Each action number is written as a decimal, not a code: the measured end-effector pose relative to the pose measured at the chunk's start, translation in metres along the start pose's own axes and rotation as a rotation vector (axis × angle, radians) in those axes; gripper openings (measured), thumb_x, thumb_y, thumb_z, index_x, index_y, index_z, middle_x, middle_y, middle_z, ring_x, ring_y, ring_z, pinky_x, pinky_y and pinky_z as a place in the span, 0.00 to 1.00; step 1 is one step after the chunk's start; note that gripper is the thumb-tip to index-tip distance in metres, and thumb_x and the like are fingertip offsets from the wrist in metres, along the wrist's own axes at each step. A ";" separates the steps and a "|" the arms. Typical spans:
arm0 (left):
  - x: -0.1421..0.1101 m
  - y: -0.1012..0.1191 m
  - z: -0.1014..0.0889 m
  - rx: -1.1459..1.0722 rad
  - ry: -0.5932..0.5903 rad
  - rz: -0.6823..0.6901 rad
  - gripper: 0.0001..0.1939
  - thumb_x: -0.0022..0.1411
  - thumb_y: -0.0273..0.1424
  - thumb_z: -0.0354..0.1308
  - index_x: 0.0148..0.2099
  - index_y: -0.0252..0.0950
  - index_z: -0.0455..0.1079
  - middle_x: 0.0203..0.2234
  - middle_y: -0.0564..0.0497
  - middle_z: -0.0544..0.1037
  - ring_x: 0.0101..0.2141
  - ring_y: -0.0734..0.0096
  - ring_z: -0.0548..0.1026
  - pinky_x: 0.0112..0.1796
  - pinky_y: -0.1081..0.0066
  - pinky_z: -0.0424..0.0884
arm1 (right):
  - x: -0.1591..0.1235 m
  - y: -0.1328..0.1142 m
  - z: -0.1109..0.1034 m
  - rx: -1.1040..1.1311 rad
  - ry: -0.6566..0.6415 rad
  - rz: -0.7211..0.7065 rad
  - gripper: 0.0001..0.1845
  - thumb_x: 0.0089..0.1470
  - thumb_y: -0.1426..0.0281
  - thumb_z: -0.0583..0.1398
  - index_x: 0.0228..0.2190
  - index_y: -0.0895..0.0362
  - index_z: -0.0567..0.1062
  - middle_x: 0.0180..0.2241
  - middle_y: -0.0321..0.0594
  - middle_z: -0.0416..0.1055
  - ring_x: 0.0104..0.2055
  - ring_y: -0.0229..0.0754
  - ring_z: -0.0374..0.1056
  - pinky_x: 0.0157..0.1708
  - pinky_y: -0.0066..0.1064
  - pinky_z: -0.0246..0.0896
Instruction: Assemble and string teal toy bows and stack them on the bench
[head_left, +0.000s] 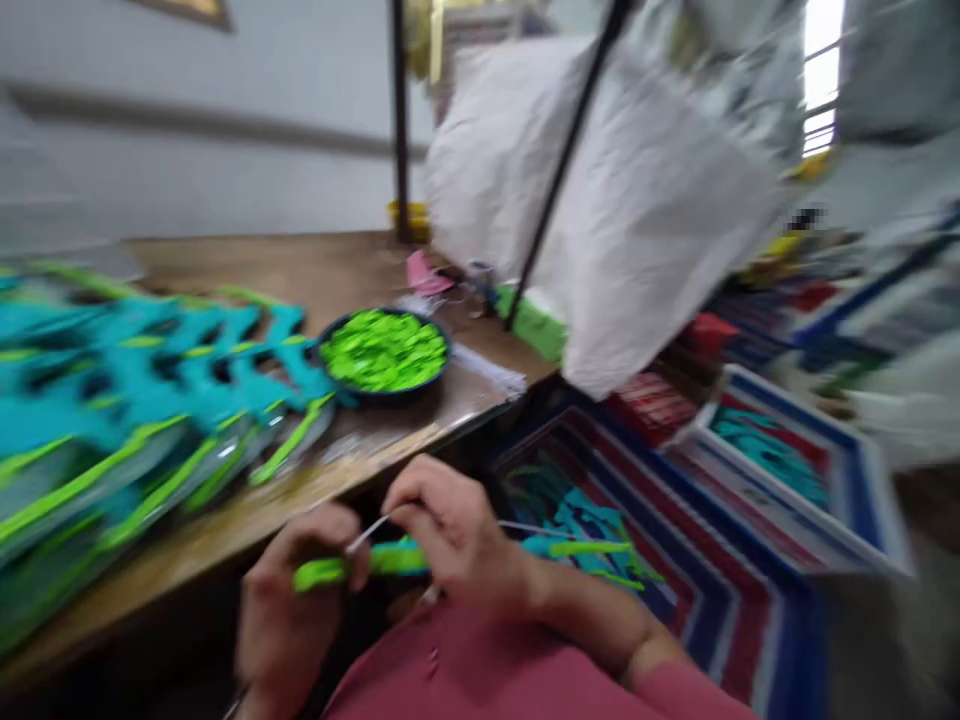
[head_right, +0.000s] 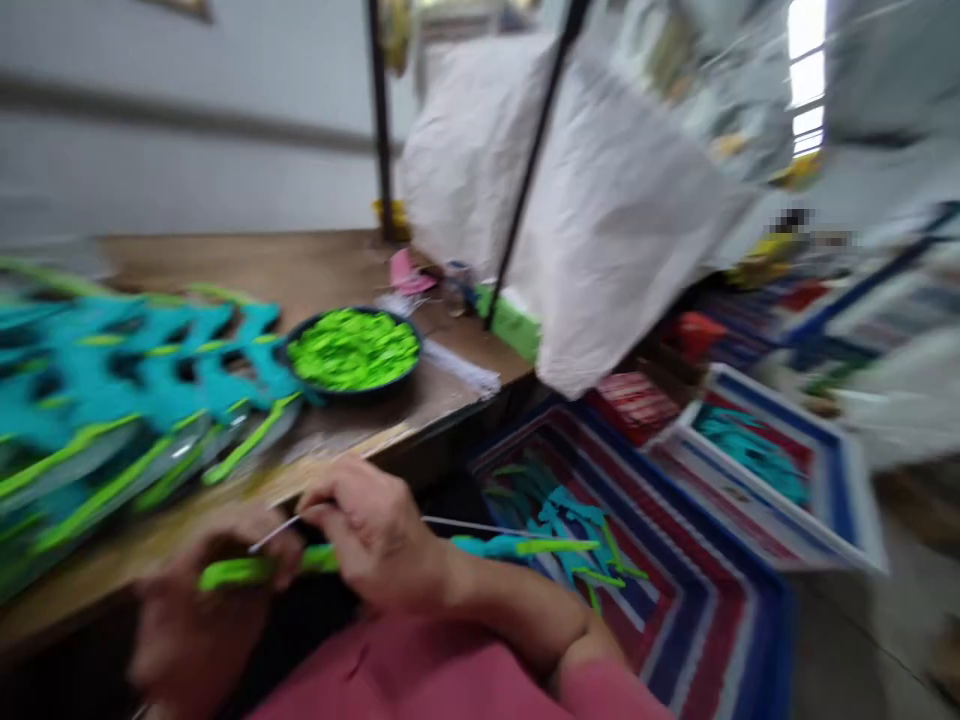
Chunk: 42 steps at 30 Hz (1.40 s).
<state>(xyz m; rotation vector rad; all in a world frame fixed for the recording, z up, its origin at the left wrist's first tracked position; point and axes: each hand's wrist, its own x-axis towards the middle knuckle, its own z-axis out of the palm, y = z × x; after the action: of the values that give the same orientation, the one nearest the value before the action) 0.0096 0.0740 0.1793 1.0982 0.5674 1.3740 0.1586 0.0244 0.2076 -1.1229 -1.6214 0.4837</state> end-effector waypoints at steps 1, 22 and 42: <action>-0.006 -0.003 -0.007 -0.044 -0.032 0.014 0.26 0.63 0.55 0.60 0.30 0.36 0.73 0.22 0.51 0.73 0.19 0.69 0.70 0.17 0.70 0.68 | -0.004 -0.003 0.000 -0.022 -0.064 -0.055 0.10 0.69 0.73 0.53 0.34 0.55 0.71 0.33 0.36 0.69 0.37 0.36 0.68 0.42 0.28 0.67; -0.015 -0.018 -0.020 -0.168 -0.345 0.009 0.25 0.75 0.41 0.46 0.25 0.36 0.61 0.16 0.52 0.66 0.18 0.73 0.65 0.25 0.70 0.65 | -0.027 -0.003 -0.001 -0.157 -0.321 -0.309 0.11 0.67 0.81 0.51 0.42 0.60 0.71 0.33 0.42 0.70 0.36 0.39 0.67 0.34 0.29 0.71; -0.014 -0.013 -0.018 -0.133 -0.389 0.052 0.26 0.75 0.41 0.47 0.24 0.36 0.61 0.15 0.52 0.66 0.18 0.73 0.65 0.24 0.69 0.63 | -0.023 -0.005 0.006 -0.164 -0.276 -0.361 0.09 0.65 0.82 0.52 0.39 0.62 0.72 0.32 0.42 0.69 0.33 0.40 0.65 0.30 0.29 0.67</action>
<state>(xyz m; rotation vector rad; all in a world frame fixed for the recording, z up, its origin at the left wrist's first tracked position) -0.0016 0.0675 0.1565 1.2371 0.1634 1.1813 0.1508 0.0035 0.1967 -0.8784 -2.0861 0.2794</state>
